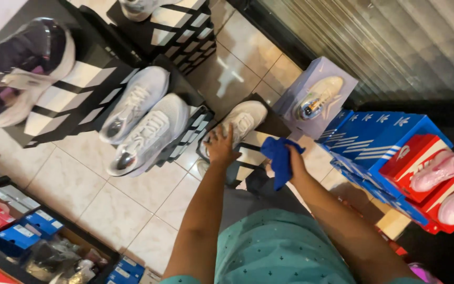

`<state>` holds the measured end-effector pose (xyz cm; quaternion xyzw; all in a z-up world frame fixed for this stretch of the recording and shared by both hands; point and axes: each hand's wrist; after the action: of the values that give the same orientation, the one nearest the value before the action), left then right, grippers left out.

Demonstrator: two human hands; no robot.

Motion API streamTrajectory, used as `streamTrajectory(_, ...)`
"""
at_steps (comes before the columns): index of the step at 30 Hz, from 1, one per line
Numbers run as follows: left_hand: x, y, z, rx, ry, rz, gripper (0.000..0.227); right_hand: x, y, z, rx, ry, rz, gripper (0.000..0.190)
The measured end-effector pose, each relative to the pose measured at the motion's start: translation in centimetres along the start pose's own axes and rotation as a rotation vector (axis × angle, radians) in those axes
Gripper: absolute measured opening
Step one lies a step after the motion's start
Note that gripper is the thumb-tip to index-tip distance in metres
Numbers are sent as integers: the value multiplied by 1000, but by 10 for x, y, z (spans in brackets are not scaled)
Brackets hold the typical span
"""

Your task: The person wipes a white sneaker with a blue cloth, then places it on a black shoe box. They proceed to wipe the exterior and interior of several black shoe boxes with the same blue cloth, opening and closing the lids as needed.

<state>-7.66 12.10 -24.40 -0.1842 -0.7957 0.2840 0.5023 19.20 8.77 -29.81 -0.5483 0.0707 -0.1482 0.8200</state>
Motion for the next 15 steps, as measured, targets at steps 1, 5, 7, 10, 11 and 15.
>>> streamTrajectory(1,-18,15,8,8,-9,0,124,-11,-10,8,-2,-12,1,42)
streamTrajectory(5,-49,34,23,6,45,-173,102,-22,5,12,-62,-361,42,75)
streamTrajectory(7,-41,31,23,42,29,-136,96,-19,17,18,-65,-385,91,83)
streamTrajectory(10,-24,13,18,143,-301,-101,91,-25,-3,43,-7,-303,124,93)
streamTrajectory(11,-12,-1,13,146,-437,-124,82,-27,-7,49,2,-230,116,90)
streamTrajectory(15,66,-95,-52,39,-863,-235,76,-31,-72,79,-22,3,89,83)
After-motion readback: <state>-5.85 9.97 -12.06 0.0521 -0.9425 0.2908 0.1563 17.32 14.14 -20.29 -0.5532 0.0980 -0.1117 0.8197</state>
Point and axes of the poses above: each hand's wrist, its own y-axis towards the middle knuckle, its own x-axis out of the back of the hand, z = x × y, and after that the axes turned 10 degrees about -y, right-handed
